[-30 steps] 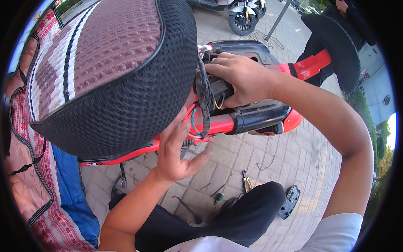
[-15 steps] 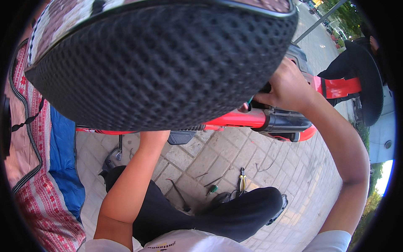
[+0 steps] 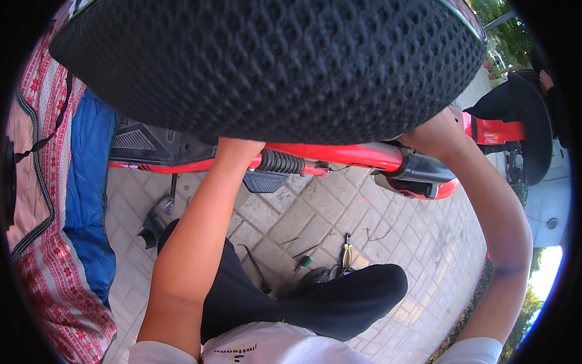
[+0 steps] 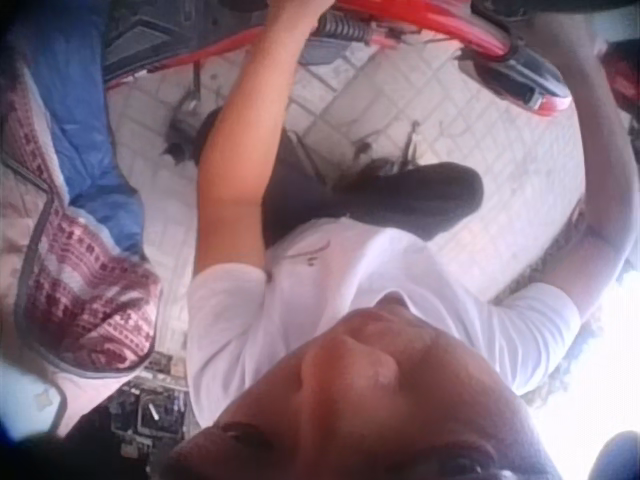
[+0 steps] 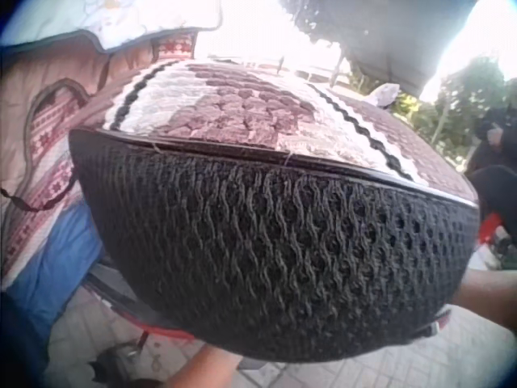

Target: The person sits on the ground and uses a screwdriver to remove and reattach screws on the red scooter's body panels. They also handle and connect wires under the seat area.

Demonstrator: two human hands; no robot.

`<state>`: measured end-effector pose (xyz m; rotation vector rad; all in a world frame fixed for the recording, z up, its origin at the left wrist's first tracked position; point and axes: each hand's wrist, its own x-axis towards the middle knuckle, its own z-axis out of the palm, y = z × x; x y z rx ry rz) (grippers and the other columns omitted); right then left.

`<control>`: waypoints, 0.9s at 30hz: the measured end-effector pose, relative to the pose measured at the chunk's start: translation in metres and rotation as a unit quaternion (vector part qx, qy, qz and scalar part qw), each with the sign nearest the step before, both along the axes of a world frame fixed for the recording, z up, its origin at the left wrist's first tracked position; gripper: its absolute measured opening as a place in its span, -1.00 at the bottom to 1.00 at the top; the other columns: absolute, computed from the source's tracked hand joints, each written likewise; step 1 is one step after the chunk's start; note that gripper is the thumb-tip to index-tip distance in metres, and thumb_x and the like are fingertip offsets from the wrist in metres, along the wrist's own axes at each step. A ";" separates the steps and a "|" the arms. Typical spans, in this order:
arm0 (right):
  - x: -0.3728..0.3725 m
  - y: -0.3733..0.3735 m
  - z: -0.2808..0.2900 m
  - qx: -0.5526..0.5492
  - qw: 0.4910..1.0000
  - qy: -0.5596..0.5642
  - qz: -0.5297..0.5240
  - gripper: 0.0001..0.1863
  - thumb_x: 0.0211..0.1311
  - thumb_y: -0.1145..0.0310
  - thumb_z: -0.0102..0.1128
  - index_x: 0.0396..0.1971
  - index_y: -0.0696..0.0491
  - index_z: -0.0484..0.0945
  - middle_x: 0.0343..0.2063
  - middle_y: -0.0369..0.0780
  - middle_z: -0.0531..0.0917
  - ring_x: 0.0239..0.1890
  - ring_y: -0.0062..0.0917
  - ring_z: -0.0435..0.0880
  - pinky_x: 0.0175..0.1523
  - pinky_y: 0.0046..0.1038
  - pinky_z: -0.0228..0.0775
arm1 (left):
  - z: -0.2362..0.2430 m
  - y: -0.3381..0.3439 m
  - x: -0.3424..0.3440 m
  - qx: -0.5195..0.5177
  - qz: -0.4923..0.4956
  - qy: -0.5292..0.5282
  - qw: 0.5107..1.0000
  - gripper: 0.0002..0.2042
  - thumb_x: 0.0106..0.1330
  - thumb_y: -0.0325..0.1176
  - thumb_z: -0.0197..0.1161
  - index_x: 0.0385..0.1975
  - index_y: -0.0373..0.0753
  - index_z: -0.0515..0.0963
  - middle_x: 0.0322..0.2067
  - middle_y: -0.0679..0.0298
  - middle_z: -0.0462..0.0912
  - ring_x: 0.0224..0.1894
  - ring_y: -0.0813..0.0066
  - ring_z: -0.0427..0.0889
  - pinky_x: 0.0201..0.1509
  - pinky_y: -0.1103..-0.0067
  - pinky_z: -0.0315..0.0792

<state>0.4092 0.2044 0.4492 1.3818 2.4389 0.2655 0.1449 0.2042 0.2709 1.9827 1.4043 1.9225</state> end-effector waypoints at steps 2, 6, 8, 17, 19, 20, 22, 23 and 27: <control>-0.009 0.005 0.005 -0.069 0.994 0.010 -0.078 -0.54 0.01 0.18 0.42 -0.01 -0.08 0.69 0.09 -0.16 0.63 0.19 -0.16 0.53 0.32 -0.20 0.29 | 0.005 -0.002 0.001 -0.039 -0.024 -0.041 0.998 -0.88 0.17 -0.39 0.34 -0.41 -0.31 0.66 -0.41 0.11 0.73 -0.24 0.07 0.69 -0.08 0.30 0.52; 0.020 0.007 -0.009 -0.055 0.996 0.045 -0.054 -0.51 0.01 0.20 0.44 0.02 -0.08 0.67 0.14 -0.14 0.59 0.24 -0.13 0.47 0.37 -0.20 0.22 | 0.006 -0.001 0.005 -0.039 -0.042 -0.085 0.995 -0.87 0.16 -0.36 0.35 -0.44 -0.30 0.66 -0.39 0.12 0.74 -0.23 0.07 0.69 -0.09 0.30 0.51; 0.029 0.009 -0.012 -0.084 0.988 0.088 -0.091 -0.49 -0.01 0.21 0.46 0.03 -0.07 0.66 0.15 -0.13 0.57 0.25 -0.12 0.46 0.38 -0.19 0.20 | 0.004 0.000 0.008 -0.027 -0.031 -0.065 0.997 -0.85 0.15 -0.34 0.36 -0.43 -0.30 0.66 -0.38 0.12 0.74 -0.23 0.06 0.68 -0.09 0.29 0.50; 0.007 0.018 -0.006 -0.012 0.986 0.140 0.089 -0.44 -0.11 0.32 0.48 0.01 0.06 0.61 0.07 -0.04 0.57 0.13 0.00 0.49 0.24 -0.18 0.33 | -0.020 0.006 0.002 -0.032 0.014 0.024 0.999 -0.84 0.19 -0.36 0.34 -0.32 -0.31 0.67 -0.27 0.11 0.73 -0.15 0.07 0.67 -0.01 0.30 0.48; 0.010 0.025 -0.013 0.038 0.970 0.162 0.176 -0.40 -0.13 0.26 0.52 0.01 0.08 0.59 0.04 -0.01 0.57 0.12 0.00 0.49 0.20 -0.18 0.34 | -0.024 0.007 -0.001 -0.033 0.023 0.037 0.999 -0.84 0.20 -0.37 0.33 -0.30 -0.31 0.67 -0.24 0.11 0.73 -0.13 0.07 0.67 0.00 0.30 0.48; 0.020 0.027 -0.017 0.086 0.952 0.138 0.258 -0.37 -0.15 0.22 0.55 0.02 0.08 0.58 0.03 0.00 0.57 0.11 -0.01 0.49 0.19 -0.18 0.35 | -0.027 0.006 0.001 -0.035 0.020 0.040 0.998 -0.84 0.21 -0.38 0.32 -0.28 -0.31 0.67 -0.23 0.11 0.73 -0.12 0.07 0.67 0.01 0.30 0.48; 0.035 0.033 -0.022 0.140 0.928 0.112 0.326 -0.32 -0.17 0.16 0.59 0.02 0.09 0.56 -0.01 0.02 0.58 0.10 -0.02 0.49 0.17 -0.17 0.35 | -0.031 0.007 0.003 -0.039 0.018 0.048 0.998 -0.83 0.22 -0.38 0.31 -0.26 -0.31 0.67 -0.20 0.11 0.73 -0.10 0.08 0.66 0.03 0.31 0.47; 0.021 0.029 -0.019 0.100 0.945 0.142 0.278 -0.31 -0.18 0.14 0.60 0.01 0.11 0.56 -0.04 0.00 0.58 0.07 -0.02 0.50 0.17 -0.16 0.35 | -0.033 0.007 -0.003 -0.042 0.026 0.056 0.997 -0.82 0.22 -0.39 0.31 -0.25 -0.31 0.67 -0.18 0.11 0.72 -0.09 0.08 0.66 0.04 0.31 0.47; 0.004 0.028 -0.015 0.046 0.962 0.182 0.198 -0.23 -0.22 0.14 0.61 0.05 0.14 0.51 -0.09 -0.02 0.57 0.04 -0.06 0.51 0.20 -0.16 0.32 | -0.038 0.009 -0.007 -0.047 0.035 0.074 0.996 -0.81 0.24 -0.40 0.29 -0.19 -0.32 0.67 -0.13 0.10 0.72 -0.05 0.09 0.66 0.08 0.31 0.46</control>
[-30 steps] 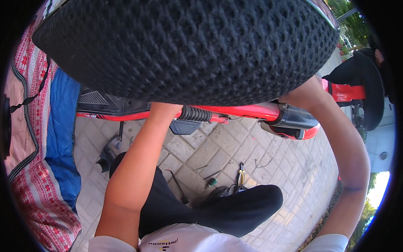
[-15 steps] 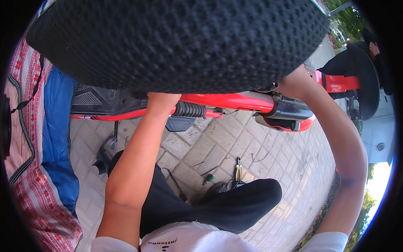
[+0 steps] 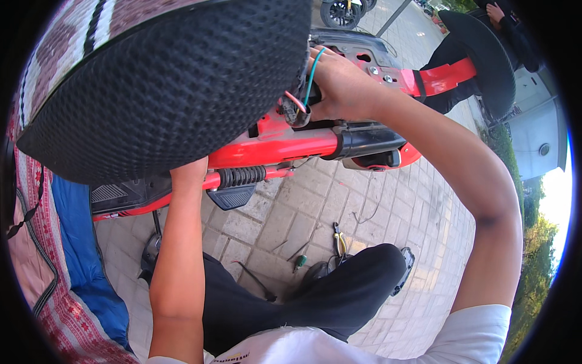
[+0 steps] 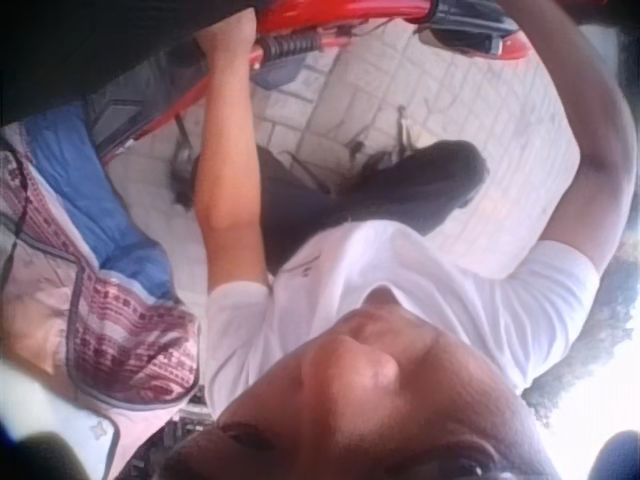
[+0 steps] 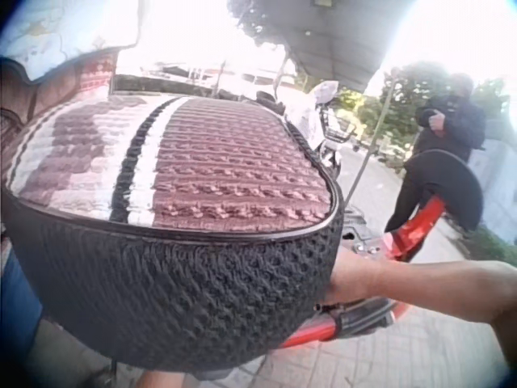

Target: The person sits on the ground and uses a screwdriver to remove and reattach screws on the red scooter's body panels. They also handle and connect wires under the seat area.

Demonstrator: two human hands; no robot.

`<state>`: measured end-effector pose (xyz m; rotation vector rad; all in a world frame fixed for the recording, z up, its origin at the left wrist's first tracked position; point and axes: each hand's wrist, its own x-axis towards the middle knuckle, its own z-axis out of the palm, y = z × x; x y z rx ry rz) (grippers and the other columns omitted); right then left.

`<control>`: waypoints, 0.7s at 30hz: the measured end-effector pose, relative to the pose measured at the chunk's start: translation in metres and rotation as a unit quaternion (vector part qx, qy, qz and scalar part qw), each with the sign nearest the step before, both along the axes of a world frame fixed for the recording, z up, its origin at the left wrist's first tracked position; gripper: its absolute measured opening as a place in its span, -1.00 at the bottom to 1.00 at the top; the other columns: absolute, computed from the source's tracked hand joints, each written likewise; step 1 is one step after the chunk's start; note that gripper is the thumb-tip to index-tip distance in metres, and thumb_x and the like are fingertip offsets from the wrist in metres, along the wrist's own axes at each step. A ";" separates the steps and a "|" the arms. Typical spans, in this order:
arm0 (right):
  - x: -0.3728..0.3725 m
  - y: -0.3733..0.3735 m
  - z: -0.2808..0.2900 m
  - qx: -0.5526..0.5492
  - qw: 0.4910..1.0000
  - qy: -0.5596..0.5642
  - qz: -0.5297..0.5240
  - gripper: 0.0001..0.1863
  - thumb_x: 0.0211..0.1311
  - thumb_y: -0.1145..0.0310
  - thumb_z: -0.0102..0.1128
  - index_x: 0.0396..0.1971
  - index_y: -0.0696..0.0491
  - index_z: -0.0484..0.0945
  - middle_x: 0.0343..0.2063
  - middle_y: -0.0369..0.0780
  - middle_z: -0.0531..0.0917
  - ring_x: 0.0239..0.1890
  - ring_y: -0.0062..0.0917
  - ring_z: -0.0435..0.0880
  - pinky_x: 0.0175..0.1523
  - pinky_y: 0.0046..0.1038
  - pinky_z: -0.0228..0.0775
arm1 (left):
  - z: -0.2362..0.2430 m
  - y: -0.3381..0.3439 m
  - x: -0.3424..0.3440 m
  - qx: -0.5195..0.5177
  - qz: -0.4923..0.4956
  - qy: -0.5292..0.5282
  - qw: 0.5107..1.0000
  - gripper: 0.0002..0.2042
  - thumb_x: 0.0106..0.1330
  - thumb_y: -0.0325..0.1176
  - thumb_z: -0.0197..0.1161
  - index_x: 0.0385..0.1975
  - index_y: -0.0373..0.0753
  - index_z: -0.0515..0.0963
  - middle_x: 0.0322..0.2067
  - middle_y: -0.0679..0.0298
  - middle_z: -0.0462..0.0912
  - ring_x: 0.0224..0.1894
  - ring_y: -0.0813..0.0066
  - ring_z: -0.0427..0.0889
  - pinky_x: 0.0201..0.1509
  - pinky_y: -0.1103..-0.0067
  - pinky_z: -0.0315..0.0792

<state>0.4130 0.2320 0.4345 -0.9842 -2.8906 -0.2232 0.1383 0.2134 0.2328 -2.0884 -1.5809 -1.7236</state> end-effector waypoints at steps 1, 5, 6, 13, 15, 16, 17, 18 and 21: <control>0.003 0.001 0.002 -0.037 0.999 -0.018 -0.036 -0.19 -0.22 0.16 0.60 0.10 0.14 0.48 -0.06 -0.01 0.57 0.07 -0.06 0.50 0.23 -0.17 0.31 | -0.001 0.000 0.000 -0.001 -0.001 0.004 1.000 -0.80 0.24 -0.41 0.29 -0.18 -0.32 0.67 -0.11 0.10 0.72 -0.04 0.09 0.66 0.08 0.32 0.46; 0.008 0.004 -0.003 -0.062 0.996 0.010 -0.070 -0.08 -0.25 0.20 0.57 0.22 0.17 0.40 -0.01 0.01 0.56 0.14 -0.07 0.49 0.28 -0.18 0.29 | -0.005 -0.002 -0.004 -0.005 -0.002 0.017 1.000 -0.78 0.26 -0.42 0.27 -0.13 -0.32 0.67 -0.06 0.09 0.71 0.00 0.09 0.65 0.12 0.32 0.45; 0.009 0.003 -0.006 -0.053 0.996 0.021 -0.071 -0.05 -0.26 0.20 0.57 0.25 0.18 0.38 0.00 0.01 0.56 0.15 -0.08 0.48 0.28 -0.18 0.29 | -0.006 0.000 -0.004 -0.011 -0.006 0.009 1.000 -0.77 0.27 -0.43 0.27 -0.12 -0.32 0.67 -0.04 0.09 0.71 0.01 0.10 0.65 0.13 0.32 0.45; 0.000 0.007 0.001 -0.100 0.990 0.043 -0.087 -0.01 -0.27 0.19 0.58 0.28 0.17 0.37 0.01 -0.03 0.57 0.16 -0.09 0.46 0.27 -0.21 0.32 | 0.001 0.007 -0.008 -0.072 -0.017 -0.066 0.995 -0.80 0.29 -0.51 0.22 -0.14 -0.38 0.66 -0.07 0.09 0.72 -0.01 0.13 0.66 0.10 0.35 0.45; 0.001 0.005 -0.002 -0.091 0.992 0.041 -0.077 -0.05 -0.27 0.18 0.59 0.25 0.15 0.40 0.00 -0.03 0.58 0.15 -0.10 0.46 0.26 -0.21 0.32 | 0.003 0.004 -0.006 -0.095 -0.022 -0.079 0.992 -0.80 0.29 -0.52 0.23 -0.12 -0.38 0.65 -0.06 0.09 0.72 -0.01 0.14 0.66 0.10 0.36 0.45; 0.001 0.006 -0.004 -0.084 0.993 0.042 -0.068 -0.07 -0.27 0.18 0.59 0.23 0.14 0.42 0.00 -0.04 0.58 0.15 -0.10 0.46 0.26 -0.21 0.32 | 0.003 0.003 -0.006 -0.093 -0.016 -0.072 0.993 -0.80 0.29 -0.52 0.23 -0.12 -0.38 0.65 -0.05 0.09 0.72 -0.02 0.15 0.66 0.10 0.37 0.44; 0.002 0.006 -0.005 -0.065 0.995 0.041 -0.056 -0.12 -0.28 0.18 0.60 0.17 0.13 0.45 -0.02 -0.05 0.58 0.13 -0.12 0.47 0.25 -0.21 0.33 | 0.003 0.003 -0.006 -0.090 -0.011 -0.065 0.994 -0.79 0.29 -0.52 0.23 -0.11 -0.38 0.65 -0.05 0.10 0.72 -0.02 0.15 0.66 0.10 0.37 0.44; 0.005 0.008 -0.007 -0.085 0.993 0.057 -0.056 -0.13 -0.29 0.18 0.61 0.15 0.13 0.46 -0.03 -0.05 0.58 0.12 -0.11 0.48 0.24 -0.20 0.34 | 0.003 0.003 -0.006 -0.087 -0.006 -0.058 0.994 -0.79 0.29 -0.53 0.23 -0.11 -0.38 0.65 -0.04 0.10 0.72 -0.02 0.16 0.66 0.10 0.37 0.44; 0.006 0.007 -0.002 -0.103 0.991 0.060 -0.065 -0.13 -0.29 0.18 0.62 0.14 0.12 0.47 -0.03 -0.03 0.59 0.11 -0.07 0.49 0.24 -0.18 0.35 | 0.001 0.001 -0.004 -0.091 -0.019 -0.092 0.991 -0.78 0.30 -0.54 0.25 -0.09 -0.39 0.64 -0.03 0.13 0.71 -0.02 0.20 0.66 0.11 0.39 0.44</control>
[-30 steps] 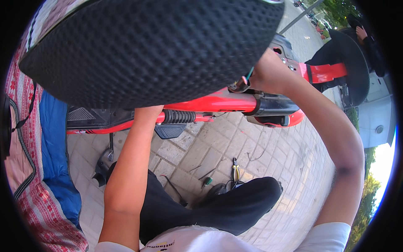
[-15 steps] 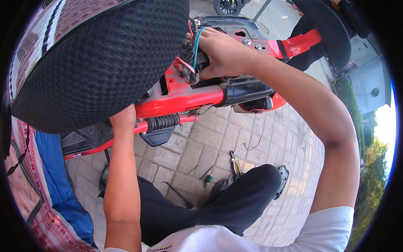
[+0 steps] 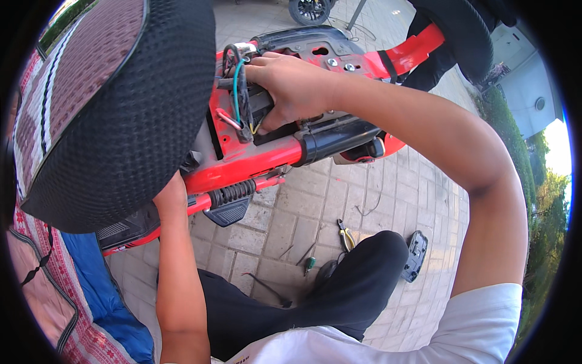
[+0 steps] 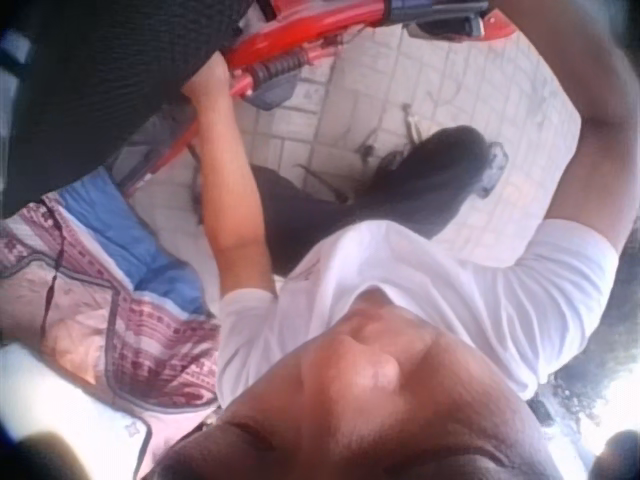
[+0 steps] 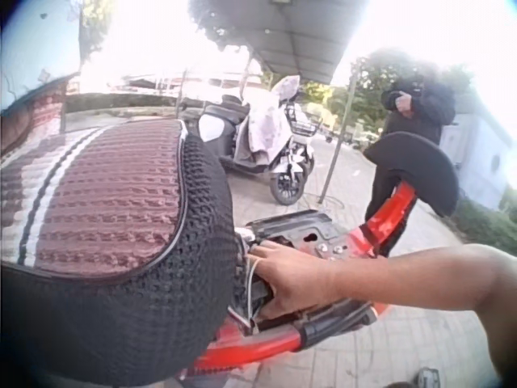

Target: The person sits on the ground and uses a screwdriver to remove and reattach screws on the red scooter's body panels. They also handle and connect wires under the seat area.

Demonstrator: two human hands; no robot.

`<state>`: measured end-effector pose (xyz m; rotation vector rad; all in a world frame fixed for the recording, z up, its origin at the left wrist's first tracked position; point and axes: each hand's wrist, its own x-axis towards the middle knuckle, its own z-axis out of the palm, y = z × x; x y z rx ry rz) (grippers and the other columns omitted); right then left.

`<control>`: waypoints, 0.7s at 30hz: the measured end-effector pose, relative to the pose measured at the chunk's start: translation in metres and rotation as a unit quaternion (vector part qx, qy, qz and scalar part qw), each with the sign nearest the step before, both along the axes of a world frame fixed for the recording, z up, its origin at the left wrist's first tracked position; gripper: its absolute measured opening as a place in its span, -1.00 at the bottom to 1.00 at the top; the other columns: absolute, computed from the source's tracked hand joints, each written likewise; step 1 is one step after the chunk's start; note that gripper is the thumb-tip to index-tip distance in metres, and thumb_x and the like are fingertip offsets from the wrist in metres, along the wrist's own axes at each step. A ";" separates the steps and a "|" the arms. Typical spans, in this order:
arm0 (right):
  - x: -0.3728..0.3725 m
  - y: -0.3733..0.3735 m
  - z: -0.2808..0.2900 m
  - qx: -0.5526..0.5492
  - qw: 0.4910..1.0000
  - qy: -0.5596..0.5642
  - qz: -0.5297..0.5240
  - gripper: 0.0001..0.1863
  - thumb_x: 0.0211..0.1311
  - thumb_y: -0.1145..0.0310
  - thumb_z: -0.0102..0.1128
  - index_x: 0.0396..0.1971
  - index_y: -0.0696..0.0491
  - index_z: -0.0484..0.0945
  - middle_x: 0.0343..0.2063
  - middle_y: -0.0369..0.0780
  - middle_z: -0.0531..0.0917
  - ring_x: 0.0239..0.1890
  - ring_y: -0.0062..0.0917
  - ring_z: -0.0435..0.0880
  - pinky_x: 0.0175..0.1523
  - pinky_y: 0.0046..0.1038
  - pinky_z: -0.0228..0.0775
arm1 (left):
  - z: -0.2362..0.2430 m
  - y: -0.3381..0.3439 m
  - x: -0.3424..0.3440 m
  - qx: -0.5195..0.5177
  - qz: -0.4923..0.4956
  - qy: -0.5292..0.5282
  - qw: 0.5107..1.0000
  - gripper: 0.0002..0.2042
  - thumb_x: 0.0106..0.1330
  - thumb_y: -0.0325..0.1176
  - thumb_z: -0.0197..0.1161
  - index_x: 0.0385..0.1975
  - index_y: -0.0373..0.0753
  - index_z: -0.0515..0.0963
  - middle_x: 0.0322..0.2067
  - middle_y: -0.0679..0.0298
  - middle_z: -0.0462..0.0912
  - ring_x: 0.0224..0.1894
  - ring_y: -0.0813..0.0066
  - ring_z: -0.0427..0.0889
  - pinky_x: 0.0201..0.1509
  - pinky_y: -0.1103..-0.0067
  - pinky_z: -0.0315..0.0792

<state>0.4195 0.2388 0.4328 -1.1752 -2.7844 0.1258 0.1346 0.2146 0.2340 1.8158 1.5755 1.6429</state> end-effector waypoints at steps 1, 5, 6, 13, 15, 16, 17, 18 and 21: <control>-0.005 0.002 0.004 -0.010 1.000 -0.010 -0.006 -0.13 -0.29 0.17 0.62 0.14 0.12 0.47 -0.03 -0.03 0.59 0.11 -0.06 0.49 0.24 -0.18 0.35 | -0.001 0.000 -0.001 -0.006 -0.012 -0.055 0.998 -0.78 0.30 -0.54 0.25 -0.08 -0.41 0.63 -0.02 0.14 0.70 -0.02 0.23 0.65 0.11 0.41 0.44; -0.006 0.008 0.001 -0.004 1.000 0.003 0.026 -0.16 -0.31 0.16 0.63 0.09 0.13 0.49 -0.04 0.00 0.59 0.10 -0.06 0.51 0.23 -0.16 0.36 | 0.000 0.002 0.002 -0.026 -0.048 -0.211 0.976 -0.78 0.31 -0.55 0.27 -0.08 -0.45 0.62 -0.01 0.19 0.69 -0.02 0.32 0.64 0.13 0.45 0.43; -0.004 0.009 -0.001 0.003 1.000 0.000 0.030 -0.17 -0.32 0.16 0.63 0.07 0.12 0.51 -0.06 0.00 0.60 0.07 -0.07 0.53 0.20 -0.16 0.38 | -0.002 0.001 0.003 -0.025 -0.030 -0.187 0.981 -0.78 0.31 -0.55 0.27 -0.08 -0.45 0.62 -0.01 0.19 0.69 -0.02 0.32 0.64 0.13 0.46 0.43; -0.004 0.010 0.003 -0.032 0.999 0.032 0.026 -0.20 -0.34 0.18 0.63 0.05 0.10 0.53 -0.12 -0.02 0.62 0.03 -0.08 0.55 0.18 -0.19 0.38 | -0.004 0.003 -0.002 -0.027 -0.039 -0.190 0.981 -0.77 0.31 -0.53 0.31 -0.06 -0.45 0.63 0.00 0.22 0.68 -0.02 0.41 0.63 0.11 0.51 0.46; -0.005 0.010 -0.002 -0.020 0.998 0.052 0.039 -0.18 -0.33 0.19 0.63 0.08 0.10 0.52 -0.14 0.01 0.64 0.02 -0.06 0.57 0.17 -0.18 0.38 | 0.000 0.003 0.004 -0.024 -0.067 -0.247 0.966 -0.76 0.32 -0.51 0.31 -0.06 -0.46 0.63 -0.01 0.22 0.67 -0.03 0.44 0.63 0.09 0.52 0.47; -0.006 0.009 -0.004 -0.005 0.998 0.053 0.035 -0.17 -0.34 0.19 0.63 0.08 0.10 0.53 -0.14 0.02 0.64 0.00 -0.06 0.58 0.15 -0.19 0.39 | 0.005 0.003 0.005 -0.022 -0.067 -0.259 0.963 -0.76 0.33 -0.49 0.32 -0.06 -0.46 0.63 -0.02 0.21 0.67 -0.04 0.45 0.63 0.09 0.52 0.47; -0.006 0.008 -0.005 0.009 0.998 0.055 0.030 -0.17 -0.34 0.19 0.63 0.08 0.11 0.53 -0.15 0.02 0.65 -0.01 -0.05 0.59 0.14 -0.19 0.40 | 0.011 0.003 0.008 -0.020 -0.068 -0.272 0.960 -0.75 0.34 -0.48 0.32 -0.06 -0.47 0.63 -0.02 0.21 0.67 -0.05 0.46 0.63 0.09 0.52 0.47; -0.003 0.008 -0.004 0.002 0.998 0.056 0.033 -0.17 -0.34 0.19 0.63 0.08 0.11 0.53 -0.16 0.02 0.65 -0.02 -0.05 0.60 0.13 -0.20 0.40 | 0.015 -0.001 0.013 -0.036 -0.044 -0.223 0.973 -0.73 0.35 -0.47 0.31 -0.02 -0.48 0.60 0.00 0.18 0.65 -0.04 0.45 0.62 0.10 0.51 0.47; 0.002 0.009 0.001 -0.012 0.999 0.039 0.030 -0.18 -0.32 0.16 0.64 0.07 0.13 0.55 -0.18 0.04 0.67 -0.05 -0.05 0.63 0.13 -0.22 0.43 | 0.034 -0.015 0.022 -0.069 -0.009 -0.126 0.990 -0.65 0.38 -0.45 0.27 0.09 -0.50 0.50 0.07 0.11 0.59 0.01 0.42 0.59 0.14 0.49 0.46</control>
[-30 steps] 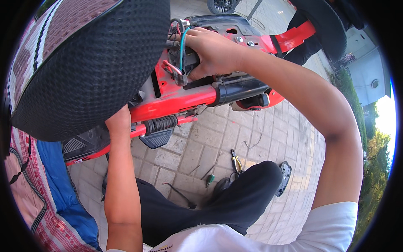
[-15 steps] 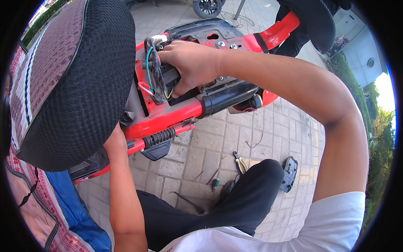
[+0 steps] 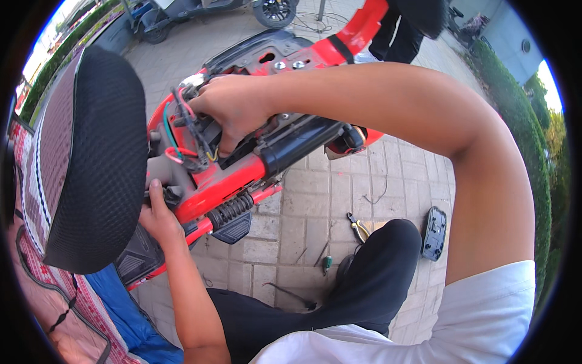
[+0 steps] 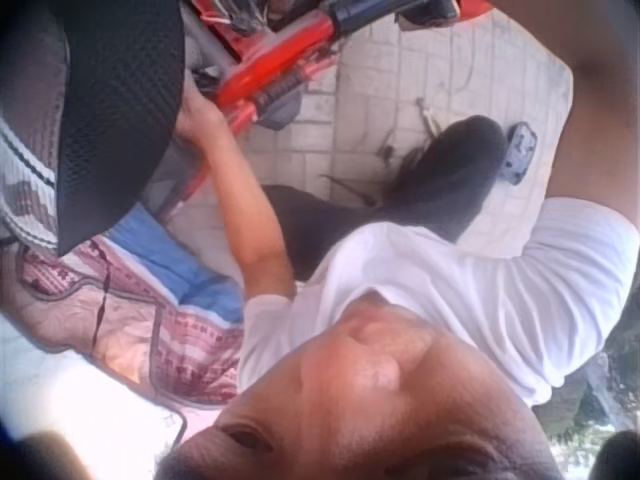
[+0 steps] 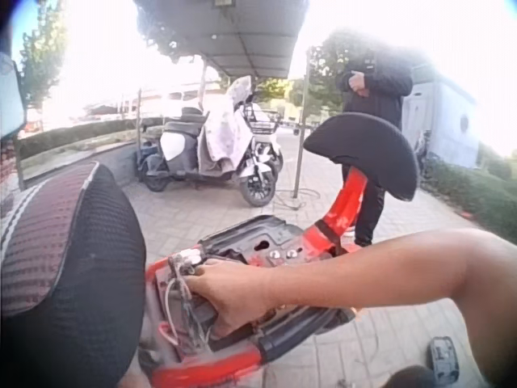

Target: The person sits on the ground and uses a screwdriver to remove and reattach screws on the red scooter's body panels. They also handle and connect wires under the seat area.

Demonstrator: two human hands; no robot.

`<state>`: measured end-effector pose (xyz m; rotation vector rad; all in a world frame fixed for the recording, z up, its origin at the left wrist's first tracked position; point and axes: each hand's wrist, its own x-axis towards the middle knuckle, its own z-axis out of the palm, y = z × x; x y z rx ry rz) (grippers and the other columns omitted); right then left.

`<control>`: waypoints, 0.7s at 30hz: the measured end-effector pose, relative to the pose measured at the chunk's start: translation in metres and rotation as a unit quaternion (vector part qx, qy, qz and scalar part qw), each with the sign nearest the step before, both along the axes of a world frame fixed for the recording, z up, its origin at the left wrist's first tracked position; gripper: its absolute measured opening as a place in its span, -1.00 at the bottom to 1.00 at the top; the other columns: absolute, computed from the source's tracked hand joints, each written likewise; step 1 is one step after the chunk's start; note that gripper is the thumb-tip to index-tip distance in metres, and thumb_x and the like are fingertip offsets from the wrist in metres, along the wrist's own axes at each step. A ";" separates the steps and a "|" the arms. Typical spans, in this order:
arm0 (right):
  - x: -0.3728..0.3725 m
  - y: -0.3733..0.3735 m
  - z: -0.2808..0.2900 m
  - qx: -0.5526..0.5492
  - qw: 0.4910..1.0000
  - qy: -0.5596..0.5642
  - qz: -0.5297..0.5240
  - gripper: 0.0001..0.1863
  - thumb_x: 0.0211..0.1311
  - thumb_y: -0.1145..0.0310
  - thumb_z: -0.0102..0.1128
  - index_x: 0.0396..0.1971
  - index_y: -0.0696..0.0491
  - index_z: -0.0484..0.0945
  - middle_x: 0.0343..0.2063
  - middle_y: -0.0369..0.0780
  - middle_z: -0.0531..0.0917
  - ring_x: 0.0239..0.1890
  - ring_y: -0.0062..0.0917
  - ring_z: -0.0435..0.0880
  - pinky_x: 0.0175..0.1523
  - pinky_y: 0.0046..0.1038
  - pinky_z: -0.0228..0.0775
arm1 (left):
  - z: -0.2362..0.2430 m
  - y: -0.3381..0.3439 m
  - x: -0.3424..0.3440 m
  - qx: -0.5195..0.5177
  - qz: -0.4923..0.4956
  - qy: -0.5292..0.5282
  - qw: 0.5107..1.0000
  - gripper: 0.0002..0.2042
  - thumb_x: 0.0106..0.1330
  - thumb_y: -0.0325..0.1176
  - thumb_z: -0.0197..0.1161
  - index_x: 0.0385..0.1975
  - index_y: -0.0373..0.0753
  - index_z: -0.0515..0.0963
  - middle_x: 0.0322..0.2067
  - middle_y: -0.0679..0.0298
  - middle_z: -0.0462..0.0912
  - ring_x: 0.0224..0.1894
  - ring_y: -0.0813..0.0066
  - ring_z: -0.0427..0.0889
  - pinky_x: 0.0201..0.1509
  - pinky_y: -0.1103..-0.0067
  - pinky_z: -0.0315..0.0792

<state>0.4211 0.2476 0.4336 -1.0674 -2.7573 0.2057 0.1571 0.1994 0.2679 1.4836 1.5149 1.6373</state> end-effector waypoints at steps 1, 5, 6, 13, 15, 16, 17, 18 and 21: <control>-0.014 0.006 0.006 -0.025 1.000 -0.013 0.009 -0.19 -0.31 0.16 0.64 0.04 0.16 0.53 -0.13 0.03 0.64 0.01 -0.05 0.58 0.16 -0.20 0.39 | 0.014 -0.003 -0.012 0.003 0.003 0.003 1.000 -0.62 0.39 -0.45 0.26 0.14 -0.50 0.45 0.10 0.09 0.56 0.02 0.41 0.58 0.14 0.49 0.45; -0.001 -0.006 0.056 -0.141 0.990 -0.018 -0.018 -0.35 -0.09 0.20 0.56 -0.01 0.24 0.56 -0.16 0.04 0.69 -0.11 -0.10 0.67 0.04 -0.23 0.48 | 0.022 -0.005 -0.004 -0.027 -0.062 -0.081 0.994 -0.54 0.46 -0.39 0.20 0.23 -0.51 0.28 0.21 0.03 0.41 0.17 0.34 0.46 0.28 0.43 0.34; 0.003 -0.014 0.077 -0.114 0.992 -0.021 -0.047 -0.41 -0.02 0.22 0.52 -0.02 0.25 0.59 -0.14 0.03 0.71 -0.13 -0.12 0.69 0.02 -0.24 0.50 | 0.021 -0.004 -0.006 -0.011 -0.067 -0.098 0.993 -0.54 0.47 -0.37 0.19 0.23 -0.51 0.27 0.22 0.03 0.39 0.19 0.33 0.44 0.30 0.42 0.32; 0.100 -0.044 0.031 0.214 0.960 0.086 -0.156 -0.62 0.17 0.26 0.32 -0.09 0.21 0.64 -0.10 0.00 0.65 -0.03 -0.09 0.63 0.14 -0.25 0.48 | 0.076 -0.096 0.017 0.202 -0.218 0.167 0.940 -0.58 0.35 -0.36 0.26 0.12 -0.45 0.42 0.13 -0.05 0.46 0.18 0.10 0.46 0.31 0.27 0.31; 0.105 -0.045 -0.001 0.232 0.948 0.134 -0.173 -0.65 0.16 0.27 0.31 -0.13 0.19 0.65 -0.05 -0.03 0.64 0.02 -0.11 0.59 0.20 -0.24 0.42 | 0.131 -0.090 0.067 0.215 -0.342 0.241 0.883 -0.56 0.23 -0.42 0.36 0.09 -0.43 0.49 0.13 -0.11 0.49 0.17 -0.03 0.47 0.29 0.20 0.34; 0.104 -0.049 -0.012 0.240 0.941 0.158 -0.182 -0.66 0.16 0.27 0.31 -0.14 0.18 0.65 -0.03 -0.04 0.63 0.05 -0.13 0.57 0.23 -0.24 0.40 | 0.147 -0.075 0.091 0.229 -0.361 0.267 0.864 -0.53 0.19 -0.43 0.38 0.09 -0.44 0.48 0.13 -0.12 0.48 0.17 -0.09 0.46 0.30 0.17 0.33; 0.099 -0.049 -0.015 0.260 0.937 0.147 -0.181 -0.69 0.14 0.30 0.29 -0.17 0.16 0.65 -0.01 -0.06 0.63 0.10 -0.16 0.55 0.26 -0.23 0.35 | 0.158 -0.055 0.106 0.233 -0.321 0.347 0.850 -0.50 0.16 -0.43 0.39 0.12 -0.45 0.47 0.12 -0.12 0.49 0.17 -0.10 0.45 0.29 0.17 0.34; 0.095 -0.047 -0.019 0.281 0.929 0.173 -0.167 -0.70 0.13 0.31 0.29 -0.17 0.15 0.65 -0.03 -0.06 0.63 0.07 -0.16 0.56 0.25 -0.23 0.36 | 0.168 -0.037 0.116 0.233 -0.279 0.424 0.829 -0.46 0.14 -0.42 0.40 0.14 -0.45 0.45 0.12 -0.12 0.49 0.17 -0.12 0.45 0.29 0.16 0.34; 0.103 -0.052 -0.016 0.258 0.939 0.142 -0.180 -0.71 0.16 0.31 0.24 -0.17 0.14 0.65 -0.03 -0.09 0.63 0.08 -0.18 0.55 0.25 -0.21 0.35 | 0.173 0.003 0.131 0.163 -0.260 0.543 0.782 -0.32 0.08 -0.36 0.43 0.24 -0.43 0.36 0.12 -0.11 0.50 0.18 -0.10 0.48 0.27 0.20 0.37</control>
